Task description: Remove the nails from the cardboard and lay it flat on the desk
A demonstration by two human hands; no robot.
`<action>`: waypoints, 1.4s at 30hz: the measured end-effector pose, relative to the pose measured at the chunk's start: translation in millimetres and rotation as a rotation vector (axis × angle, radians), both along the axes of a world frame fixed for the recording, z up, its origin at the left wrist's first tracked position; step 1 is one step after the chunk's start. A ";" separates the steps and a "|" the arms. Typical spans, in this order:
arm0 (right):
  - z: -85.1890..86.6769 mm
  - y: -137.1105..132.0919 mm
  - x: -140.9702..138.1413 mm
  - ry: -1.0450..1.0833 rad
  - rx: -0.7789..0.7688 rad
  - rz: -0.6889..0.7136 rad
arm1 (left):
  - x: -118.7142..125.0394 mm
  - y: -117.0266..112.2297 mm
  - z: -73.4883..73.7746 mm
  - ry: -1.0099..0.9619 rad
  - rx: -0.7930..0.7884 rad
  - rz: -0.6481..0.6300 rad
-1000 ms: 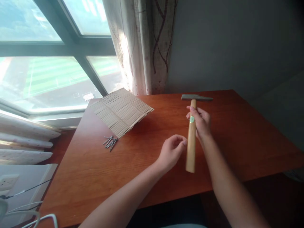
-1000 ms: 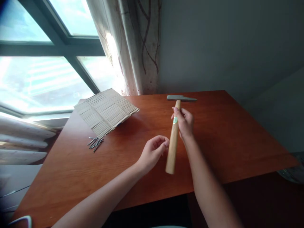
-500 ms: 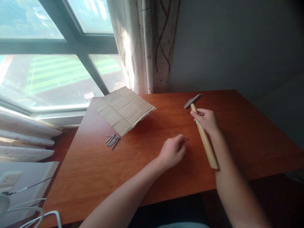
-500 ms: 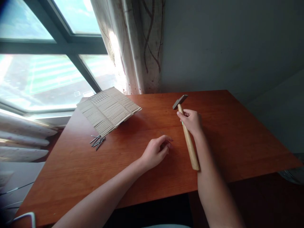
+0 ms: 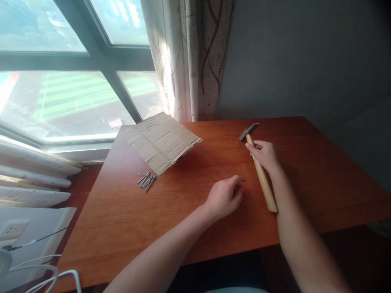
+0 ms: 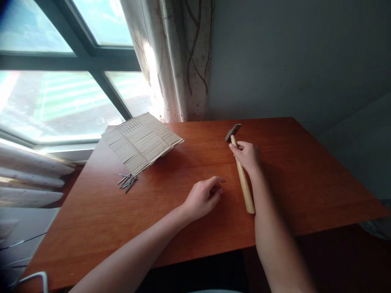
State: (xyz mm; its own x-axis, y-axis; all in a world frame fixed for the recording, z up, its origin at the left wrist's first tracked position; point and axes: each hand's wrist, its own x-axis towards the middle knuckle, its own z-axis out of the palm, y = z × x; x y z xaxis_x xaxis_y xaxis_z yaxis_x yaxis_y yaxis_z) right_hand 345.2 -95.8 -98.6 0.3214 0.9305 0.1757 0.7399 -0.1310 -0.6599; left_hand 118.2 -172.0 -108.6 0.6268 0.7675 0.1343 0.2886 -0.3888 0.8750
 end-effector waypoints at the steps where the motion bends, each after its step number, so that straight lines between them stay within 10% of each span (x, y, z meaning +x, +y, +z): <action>1: -0.1 0.3 1.0 0.000 -0.001 -0.003 | 0.0 -0.2 0.1 0.004 0.000 0.001; 42: -7.2 10.1 6.2 0.011 -0.028 0.052 | -0.3 0.7 2.1 0.028 0.012 0.002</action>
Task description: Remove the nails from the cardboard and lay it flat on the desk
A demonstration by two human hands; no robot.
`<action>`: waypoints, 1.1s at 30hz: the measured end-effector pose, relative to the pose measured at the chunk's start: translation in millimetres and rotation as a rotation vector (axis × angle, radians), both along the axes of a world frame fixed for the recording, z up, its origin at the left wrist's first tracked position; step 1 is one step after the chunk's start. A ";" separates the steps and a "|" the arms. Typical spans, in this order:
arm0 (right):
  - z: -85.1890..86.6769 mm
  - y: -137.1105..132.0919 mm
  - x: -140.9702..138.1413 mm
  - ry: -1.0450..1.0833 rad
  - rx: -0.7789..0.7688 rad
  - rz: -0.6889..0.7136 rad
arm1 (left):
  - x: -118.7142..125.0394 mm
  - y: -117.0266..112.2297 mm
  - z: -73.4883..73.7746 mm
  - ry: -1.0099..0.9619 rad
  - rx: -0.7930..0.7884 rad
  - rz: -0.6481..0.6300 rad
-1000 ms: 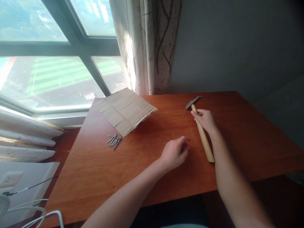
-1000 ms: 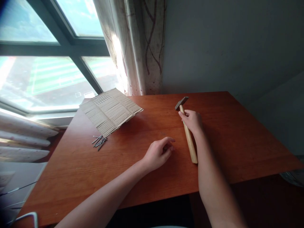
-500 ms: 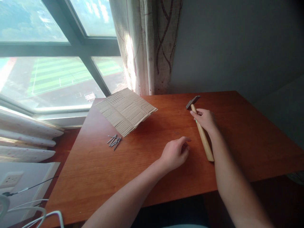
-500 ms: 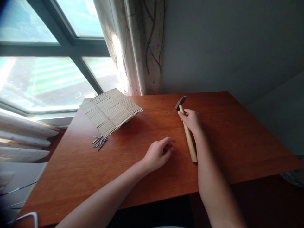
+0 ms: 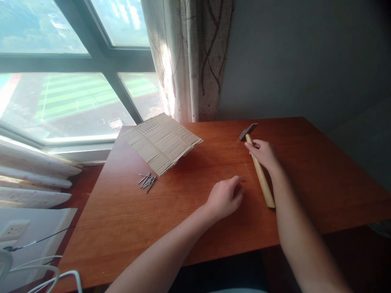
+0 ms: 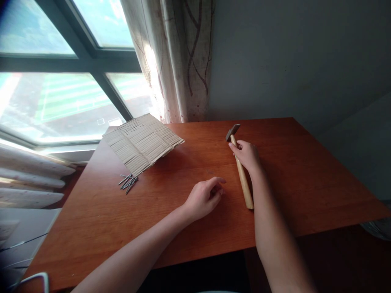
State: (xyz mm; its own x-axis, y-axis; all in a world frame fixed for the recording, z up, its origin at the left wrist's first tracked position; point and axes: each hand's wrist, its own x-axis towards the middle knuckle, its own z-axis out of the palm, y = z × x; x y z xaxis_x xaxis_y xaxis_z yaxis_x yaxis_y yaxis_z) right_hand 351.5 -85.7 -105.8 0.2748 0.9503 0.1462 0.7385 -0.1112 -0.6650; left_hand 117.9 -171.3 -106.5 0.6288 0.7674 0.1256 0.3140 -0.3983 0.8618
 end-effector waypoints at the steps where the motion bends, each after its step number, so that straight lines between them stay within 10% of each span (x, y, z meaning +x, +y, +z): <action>1: 0.0 -0.3 0.7 0.007 -0.004 0.005 | 0.0 0.2 0.2 0.001 -0.002 -0.002; 33: 1.3 0.1 3.7 0.031 0.139 0.005 | -0.3 0.2 0.4 0.032 0.027 0.002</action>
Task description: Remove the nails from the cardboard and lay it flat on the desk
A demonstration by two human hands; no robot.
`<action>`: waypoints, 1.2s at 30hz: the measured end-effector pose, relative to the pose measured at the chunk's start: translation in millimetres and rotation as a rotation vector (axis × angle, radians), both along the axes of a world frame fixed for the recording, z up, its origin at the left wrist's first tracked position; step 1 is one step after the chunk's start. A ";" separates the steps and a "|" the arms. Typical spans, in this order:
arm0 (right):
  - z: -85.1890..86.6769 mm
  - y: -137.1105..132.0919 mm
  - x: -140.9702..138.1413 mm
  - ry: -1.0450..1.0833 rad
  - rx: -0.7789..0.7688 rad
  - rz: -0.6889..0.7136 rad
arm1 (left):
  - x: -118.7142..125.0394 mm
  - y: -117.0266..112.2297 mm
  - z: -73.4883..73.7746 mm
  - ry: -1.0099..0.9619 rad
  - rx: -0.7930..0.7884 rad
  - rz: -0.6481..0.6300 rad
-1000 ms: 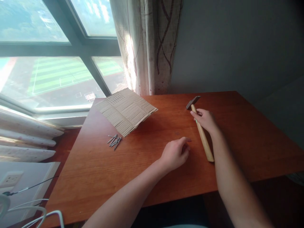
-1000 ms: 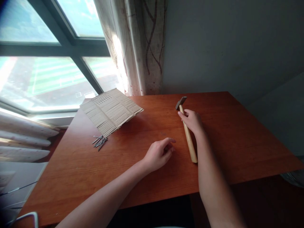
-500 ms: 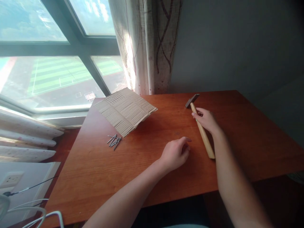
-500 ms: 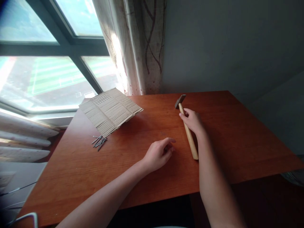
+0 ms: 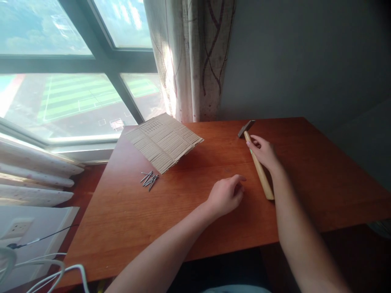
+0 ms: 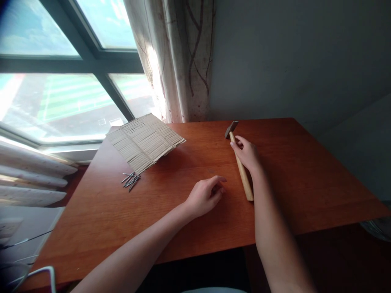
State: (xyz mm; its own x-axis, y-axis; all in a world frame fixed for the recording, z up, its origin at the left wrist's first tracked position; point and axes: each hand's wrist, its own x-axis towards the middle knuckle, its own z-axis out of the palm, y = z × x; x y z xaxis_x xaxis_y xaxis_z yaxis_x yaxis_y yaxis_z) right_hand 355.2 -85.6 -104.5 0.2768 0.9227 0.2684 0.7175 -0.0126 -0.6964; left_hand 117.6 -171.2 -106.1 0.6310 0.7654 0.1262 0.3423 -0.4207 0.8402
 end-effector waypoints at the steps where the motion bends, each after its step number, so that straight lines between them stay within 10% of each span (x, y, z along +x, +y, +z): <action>1: 4.8 -1.6 -1.8 0.015 0.067 -0.049 | 0.0 0.5 -0.4 0.000 -0.002 0.001; 5: 30.6 -12.9 -25.9 0.120 0.275 -0.146 | 0.2 2.8 -2.3 -0.031 -0.005 -0.003; 10: 29.7 -25.0 -81.5 0.450 0.098 0.196 | -3.8 0.6 7.4 0.056 0.164 0.012; 16: -11.0 -28.7 -119.8 0.239 0.044 0.317 | -37.9 12.8 63.5 0.325 0.573 0.242; 22: -15.5 -31.7 -125.5 0.054 0.082 0.393 | -104.0 65.2 112.7 0.570 0.597 0.707; 36: -7.7 -30.1 -114.7 0.091 0.119 0.352 | -133.1 89.9 83.3 0.793 0.512 0.606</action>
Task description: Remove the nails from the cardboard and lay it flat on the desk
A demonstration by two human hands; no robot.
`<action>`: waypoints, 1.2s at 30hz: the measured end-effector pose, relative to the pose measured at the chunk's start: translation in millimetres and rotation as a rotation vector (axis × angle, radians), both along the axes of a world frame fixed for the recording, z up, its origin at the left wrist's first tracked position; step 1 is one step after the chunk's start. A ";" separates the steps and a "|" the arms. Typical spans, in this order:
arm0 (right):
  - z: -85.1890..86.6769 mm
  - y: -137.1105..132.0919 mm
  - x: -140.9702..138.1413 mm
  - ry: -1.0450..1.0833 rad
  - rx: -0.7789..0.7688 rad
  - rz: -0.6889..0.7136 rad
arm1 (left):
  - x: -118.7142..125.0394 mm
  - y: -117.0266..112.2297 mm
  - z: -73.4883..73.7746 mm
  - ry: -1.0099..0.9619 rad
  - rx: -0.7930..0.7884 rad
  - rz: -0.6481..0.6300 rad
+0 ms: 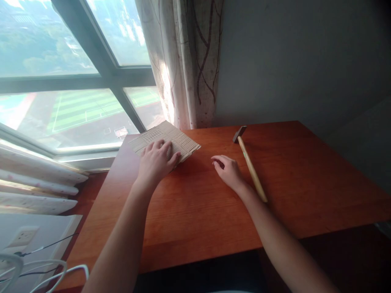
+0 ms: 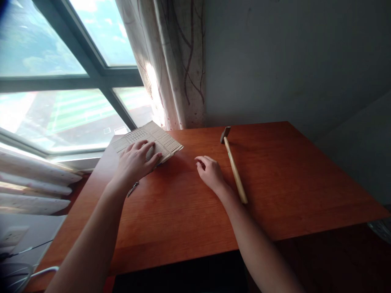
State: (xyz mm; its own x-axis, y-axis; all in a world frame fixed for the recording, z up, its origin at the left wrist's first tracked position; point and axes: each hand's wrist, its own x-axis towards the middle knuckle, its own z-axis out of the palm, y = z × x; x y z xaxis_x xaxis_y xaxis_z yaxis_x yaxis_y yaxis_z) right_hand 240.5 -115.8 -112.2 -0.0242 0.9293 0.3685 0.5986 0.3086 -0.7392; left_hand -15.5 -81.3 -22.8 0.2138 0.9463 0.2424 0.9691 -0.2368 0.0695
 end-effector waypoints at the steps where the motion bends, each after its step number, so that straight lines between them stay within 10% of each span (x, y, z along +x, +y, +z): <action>1: 2.1 0.0 1.7 0.021 0.006 -0.013 | 0.7 -1.6 0.0 -0.001 0.000 -0.026; 14: 31.2 -7.0 23.1 0.543 -0.142 -0.063 | 36.8 -85.8 11.3 -0.151 -0.119 -0.565; 36: 28.0 -9.6 19.1 0.440 -0.173 -0.022 | 51.0 -77.3 3.8 -0.127 -0.076 -0.494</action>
